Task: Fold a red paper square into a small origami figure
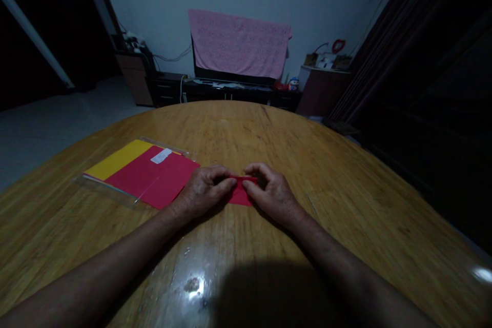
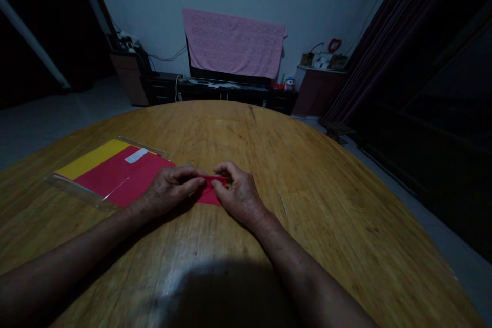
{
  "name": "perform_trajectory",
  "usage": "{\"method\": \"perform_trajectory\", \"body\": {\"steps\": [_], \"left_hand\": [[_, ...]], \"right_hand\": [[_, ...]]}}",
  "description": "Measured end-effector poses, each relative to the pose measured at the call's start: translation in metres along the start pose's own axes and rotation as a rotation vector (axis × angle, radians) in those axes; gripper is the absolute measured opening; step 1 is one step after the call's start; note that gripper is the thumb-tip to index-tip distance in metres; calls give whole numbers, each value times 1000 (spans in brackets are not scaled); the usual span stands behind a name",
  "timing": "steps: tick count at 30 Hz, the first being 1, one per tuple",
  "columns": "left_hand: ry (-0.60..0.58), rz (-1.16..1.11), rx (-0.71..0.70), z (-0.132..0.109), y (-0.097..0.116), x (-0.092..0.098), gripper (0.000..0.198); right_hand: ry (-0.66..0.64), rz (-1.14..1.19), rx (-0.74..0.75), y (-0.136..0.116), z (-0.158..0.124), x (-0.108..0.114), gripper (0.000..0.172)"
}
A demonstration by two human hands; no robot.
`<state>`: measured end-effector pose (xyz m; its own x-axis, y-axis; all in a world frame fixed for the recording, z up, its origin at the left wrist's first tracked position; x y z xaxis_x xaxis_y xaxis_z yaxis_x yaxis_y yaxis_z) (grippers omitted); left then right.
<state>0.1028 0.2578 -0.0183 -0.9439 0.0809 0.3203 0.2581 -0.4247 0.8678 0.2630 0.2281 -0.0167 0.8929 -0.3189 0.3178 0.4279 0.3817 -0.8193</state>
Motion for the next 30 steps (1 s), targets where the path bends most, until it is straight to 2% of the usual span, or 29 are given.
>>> {"method": "perform_trajectory", "body": {"steps": [5, 7, 12, 19, 22, 24, 27, 30], "left_hand": [[205, -409, 418, 0, -10, 1, 13], [223, -513, 551, -2, -11, -1, 14], [201, -565, 637, -2, -6, -4, 11], [136, -613, 693, -6, -2, -12, 8], [120, -577, 668, -7, -1, -13, 9], [138, -522, 583, -4, -1, -10, 10], [190, -381, 373, 1, -1, 0, 16], [189, -190, 114, 5, 2, 10, 18]], "right_hand": [[53, 297, -304, 10, 2, 1, 44], [53, 369, -392, 11, 2, 0, 47], [33, 435, -444, 6, 0, -4, 39], [-7, 389, -363, 3, 0, -7, 23], [15, 354, -336, 4, 2, -6, 21], [23, 290, -272, 3, 3, -4, 19], [24, 64, -84, -2, 4, 1, 16], [58, -189, 195, -12, 5, 9, 14]]}}
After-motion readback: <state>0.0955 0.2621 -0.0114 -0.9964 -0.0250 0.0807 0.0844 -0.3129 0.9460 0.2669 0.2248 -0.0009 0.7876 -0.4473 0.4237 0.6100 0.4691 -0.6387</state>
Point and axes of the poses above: each hand's wrist, its own z-axis towards the middle knuckle, its own x-axis out of the back of the hand, y = z × x, the point moved 5 cm from there along z, towards the middle knuckle, and after that the axes turned 12 degrees about y, right-handed, at the moved point
